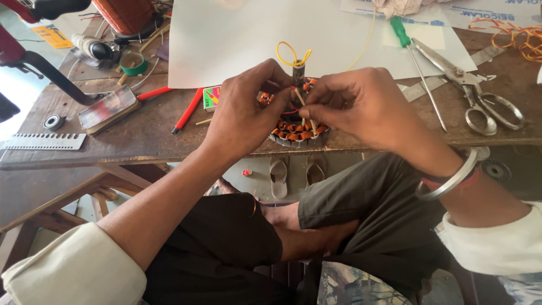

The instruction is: The person winds orange insulated wire around a cylindrical stator core, using a wooden stick to guide and pack the turns. They repeatedly adjust the wire ends and secure the winding with white thread.

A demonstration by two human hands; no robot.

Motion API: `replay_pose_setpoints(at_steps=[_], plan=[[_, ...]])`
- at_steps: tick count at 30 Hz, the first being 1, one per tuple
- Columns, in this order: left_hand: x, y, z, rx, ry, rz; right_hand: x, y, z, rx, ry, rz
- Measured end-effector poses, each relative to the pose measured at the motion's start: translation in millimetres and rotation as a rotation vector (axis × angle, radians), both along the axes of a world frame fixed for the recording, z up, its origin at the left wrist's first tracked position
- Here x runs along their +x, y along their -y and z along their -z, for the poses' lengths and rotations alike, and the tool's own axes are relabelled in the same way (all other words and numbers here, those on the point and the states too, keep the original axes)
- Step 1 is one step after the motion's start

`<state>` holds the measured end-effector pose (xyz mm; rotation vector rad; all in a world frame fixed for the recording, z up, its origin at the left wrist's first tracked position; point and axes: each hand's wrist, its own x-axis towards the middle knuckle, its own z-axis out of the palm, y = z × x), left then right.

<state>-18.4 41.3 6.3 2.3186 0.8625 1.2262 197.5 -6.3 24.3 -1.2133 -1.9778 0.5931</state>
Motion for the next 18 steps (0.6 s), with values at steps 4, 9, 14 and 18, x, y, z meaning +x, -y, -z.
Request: replay_pose_setpoints(at_steps=[4,9,14,18], plan=[[-1.6,4.7,-3.4,0.045,-0.011,0.034,-1.7,10.1,-2.3,0.039,0.042,0.019],[-2.0,9.6,-5.6,0.132,-0.02,0.053,-2.2,20.2,-6.0,0.108,0.108,0.058],[-3.1,10.6,-6.8,0.146,-0.063,0.049,0.7,20.9,-13.6,0.025,0.0,-0.122],[-2.5,9.7,-8.2,0.159,-0.054,0.072,2.8,20.7,-14.9,0.133,0.14,-0.136]])
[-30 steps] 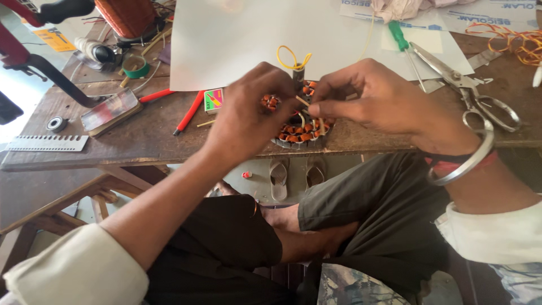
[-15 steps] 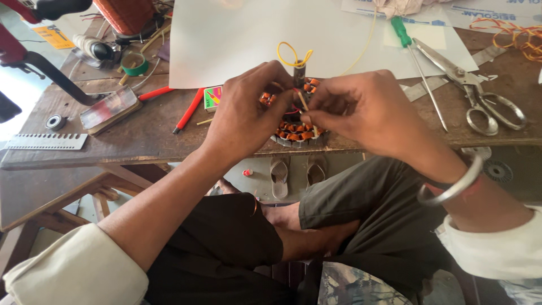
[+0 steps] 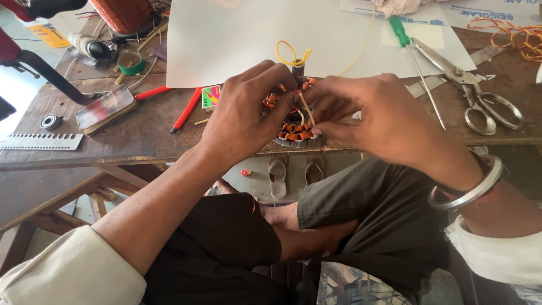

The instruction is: The person winds orange insulated wire around a cylindrical stator core, using a wooden stick to guide and pack the turns. They repeatedly adjust the wire ends and secure the winding with white thread.

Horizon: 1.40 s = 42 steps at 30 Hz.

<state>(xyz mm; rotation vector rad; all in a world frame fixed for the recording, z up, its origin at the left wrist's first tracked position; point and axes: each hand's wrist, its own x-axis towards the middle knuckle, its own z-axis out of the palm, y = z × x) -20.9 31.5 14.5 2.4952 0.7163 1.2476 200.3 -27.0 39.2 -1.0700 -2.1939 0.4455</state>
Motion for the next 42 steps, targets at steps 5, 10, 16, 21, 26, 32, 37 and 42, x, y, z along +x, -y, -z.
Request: replay_pose_setpoints(at_steps=[5,10,16,21,26,32,37,42], plan=[[-1.1,1.0,-0.1,0.027,-0.001,0.02,-3.0,5.2,5.8,0.018,0.01,0.098],[-1.3,1.8,-1.3,0.031,-0.034,0.002,-3.1,5.5,4.4,0.008,0.019,0.089],[-1.2,1.6,-3.3,0.041,-0.042,-0.005,0.0,3.2,5.4,-0.121,-0.091,0.062],[-3.6,1.0,0.6,0.052,-0.051,0.0,1.6,0.5,8.9,-0.063,-0.058,0.065],[-1.9,1.4,-10.1,0.058,-0.018,0.04,-1.7,-0.6,11.5,-0.112,-0.127,0.076],[-19.5,14.9,-43.1,0.152,0.004,0.084,-14.6,11.7,26.9,0.115,-0.265,0.152],[-7.1,2.8,-49.4,0.305,-0.082,0.049,-18.2,14.8,34.4,0.224,-0.279,0.197],[-2.4,-12.3,-54.2,0.238,-0.147,0.003,-18.1,12.1,31.6,0.244,-0.245,0.214]])
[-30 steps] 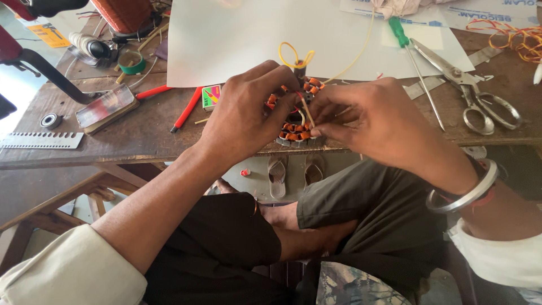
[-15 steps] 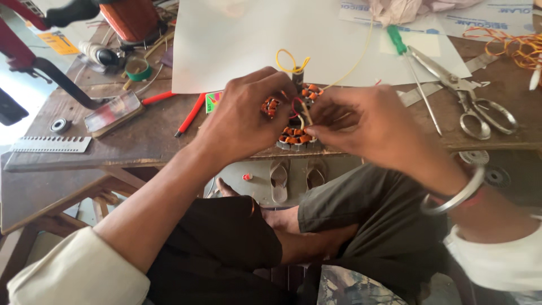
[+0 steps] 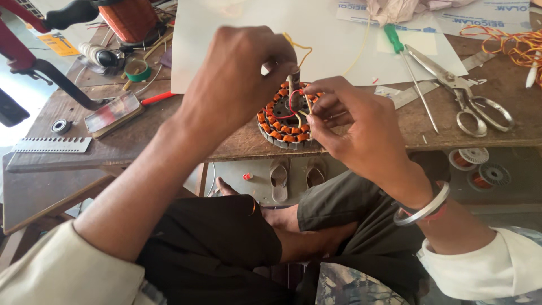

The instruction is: The person winds orange insulated wire around a cylindrical stator core, using a wooden stick to guide and pack the turns. They repeatedly adjust the wire ends and secure the winding with white thread.

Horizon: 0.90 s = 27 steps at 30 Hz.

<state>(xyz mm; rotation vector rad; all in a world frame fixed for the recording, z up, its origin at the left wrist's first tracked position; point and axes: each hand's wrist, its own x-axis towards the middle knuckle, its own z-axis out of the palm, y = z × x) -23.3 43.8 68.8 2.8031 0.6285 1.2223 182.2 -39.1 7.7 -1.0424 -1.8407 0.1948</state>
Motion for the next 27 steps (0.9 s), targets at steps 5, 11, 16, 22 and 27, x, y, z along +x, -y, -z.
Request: replay_pose_setpoints(at_steps=[5,11,16,22,27], plan=[[16.3,-14.2,-12.1,-0.076,-0.061,-0.13,-5.6,-0.5,-0.1,0.081,0.067,0.026],[37.0,-19.9,-21.0,0.116,-0.273,-0.248,-10.3,-0.5,0.4,0.093,0.068,0.076],[31.5,-14.2,-31.5,-0.165,-0.436,-0.373,-10.7,-0.9,1.2,0.064,0.03,0.071],[13.2,-14.1,-9.9,-0.152,-0.024,-0.114,-10.0,-2.7,4.1,0.077,0.039,0.126],[4.9,-16.5,-1.8,0.051,-0.037,0.037,-6.9,-2.0,-0.8,0.127,0.149,0.128]])
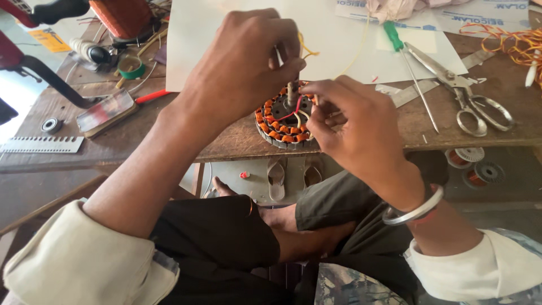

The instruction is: The person winds orange insulated wire around a cylindrical stator core, using a wooden stick to guide and pack the turns. They repeatedly adjust the wire ends and secure the winding with white thread.

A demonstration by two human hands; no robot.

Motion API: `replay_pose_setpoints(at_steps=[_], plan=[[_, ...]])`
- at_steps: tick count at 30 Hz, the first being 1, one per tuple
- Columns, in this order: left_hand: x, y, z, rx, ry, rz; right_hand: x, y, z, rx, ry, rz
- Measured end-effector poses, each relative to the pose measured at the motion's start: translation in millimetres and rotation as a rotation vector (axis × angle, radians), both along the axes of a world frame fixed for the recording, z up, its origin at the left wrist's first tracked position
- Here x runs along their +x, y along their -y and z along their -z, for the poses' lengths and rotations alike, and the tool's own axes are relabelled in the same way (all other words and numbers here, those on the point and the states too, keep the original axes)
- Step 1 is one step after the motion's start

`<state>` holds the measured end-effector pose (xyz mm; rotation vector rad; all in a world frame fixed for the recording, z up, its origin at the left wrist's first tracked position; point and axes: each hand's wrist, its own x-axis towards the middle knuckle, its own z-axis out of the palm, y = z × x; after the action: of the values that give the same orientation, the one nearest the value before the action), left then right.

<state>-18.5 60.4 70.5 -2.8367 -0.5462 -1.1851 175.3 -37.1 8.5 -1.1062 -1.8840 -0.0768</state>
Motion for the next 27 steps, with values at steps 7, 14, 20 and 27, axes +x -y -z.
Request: replay_pose_setpoints(at_steps=[7,14,20,27], plan=[[-3.8,1.1,7.7,0.158,-0.05,-0.052,4.6,-2.7,-9.5,-0.087,-0.049,-0.029],[1.2,-1.3,17.8,-0.077,0.178,0.043,1.7,-10.4,-6.6,-0.107,0.049,0.027],[-8.2,5.7,13.1,0.01,0.055,0.101,3.8,-7.4,-7.4,-0.152,-0.028,-0.02],[-2.5,-1.9,24.0,-0.238,0.194,0.102,1.3,-11.4,-6.3,-0.111,0.106,0.047]])
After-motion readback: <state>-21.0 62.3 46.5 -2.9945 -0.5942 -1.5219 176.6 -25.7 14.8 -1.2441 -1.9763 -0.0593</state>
